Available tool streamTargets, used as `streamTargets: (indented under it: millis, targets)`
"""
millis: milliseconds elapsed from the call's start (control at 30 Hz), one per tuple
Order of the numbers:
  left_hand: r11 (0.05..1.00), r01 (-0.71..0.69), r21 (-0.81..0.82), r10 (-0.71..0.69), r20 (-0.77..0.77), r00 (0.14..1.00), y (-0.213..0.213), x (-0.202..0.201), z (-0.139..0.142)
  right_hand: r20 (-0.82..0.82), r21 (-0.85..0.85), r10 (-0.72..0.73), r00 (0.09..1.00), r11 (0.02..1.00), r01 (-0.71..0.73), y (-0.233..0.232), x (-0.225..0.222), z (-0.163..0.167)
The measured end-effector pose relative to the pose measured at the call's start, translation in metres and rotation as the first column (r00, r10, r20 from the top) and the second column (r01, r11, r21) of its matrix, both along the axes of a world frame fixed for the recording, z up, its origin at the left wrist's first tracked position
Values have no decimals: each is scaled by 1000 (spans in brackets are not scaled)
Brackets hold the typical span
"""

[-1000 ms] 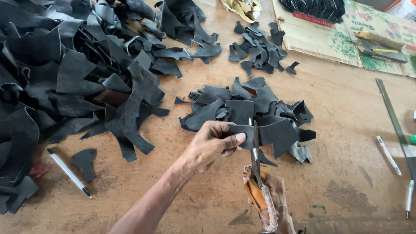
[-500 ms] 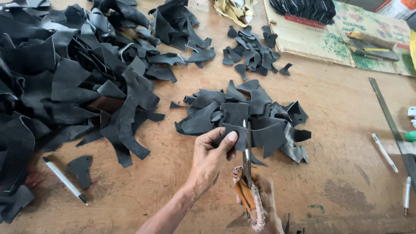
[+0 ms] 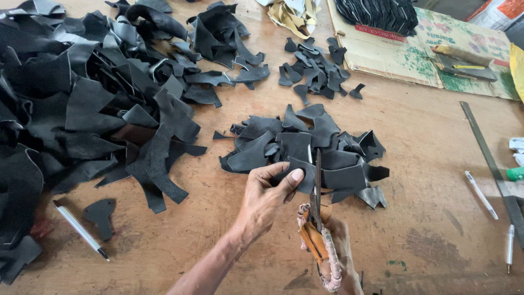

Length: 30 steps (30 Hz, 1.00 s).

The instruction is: The person uses shears to cut black leather pieces on a wooden workbench. They repeatedly pick up pieces, trim edges, and place the cut pieces into a growing pile.

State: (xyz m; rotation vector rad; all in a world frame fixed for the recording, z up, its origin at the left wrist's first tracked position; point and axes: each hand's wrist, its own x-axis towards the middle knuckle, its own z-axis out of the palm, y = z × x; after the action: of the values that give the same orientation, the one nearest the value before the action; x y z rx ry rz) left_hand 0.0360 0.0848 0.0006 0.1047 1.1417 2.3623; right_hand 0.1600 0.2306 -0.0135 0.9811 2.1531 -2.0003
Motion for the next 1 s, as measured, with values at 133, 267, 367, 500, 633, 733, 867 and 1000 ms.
streamTargets:
  millis: [133,267,367,500,633,733,867,1000]
  targets:
    - [998,42,-56,-43,-5,999,-4,-5,4,-2,68,65,998,996,-65,3,3,3]
    - [990,85,-115,-92,-61,994,-10,-9,7,-43,58,65,997,996,-62,5,8,5]
    - [979,123,-164,-133,-51,990,-14,-14,9,-67,55,72,995,996,-69,8,13,5]
    - [971,189,-146,-203,-93,975,-19,-19,10,-76,21,67,995,998,-66,15,18,-2]
    - [962,262,-75,-267,-73,961,-21,-21,8,-76,-18,45,996,999,-46,23,23,-14]
    - [955,298,-2,-297,-75,952,-22,-21,5,-61,-84,10,998,996,-15,25,29,-22]
    - [942,334,-25,-335,-104,937,-31,-18,1,-2,-220,-62,998,974,60,14,30,-29]
    - [928,322,-189,-338,-56,940,-34,-14,0,87,-373,-133,987,915,156,1,27,-23]
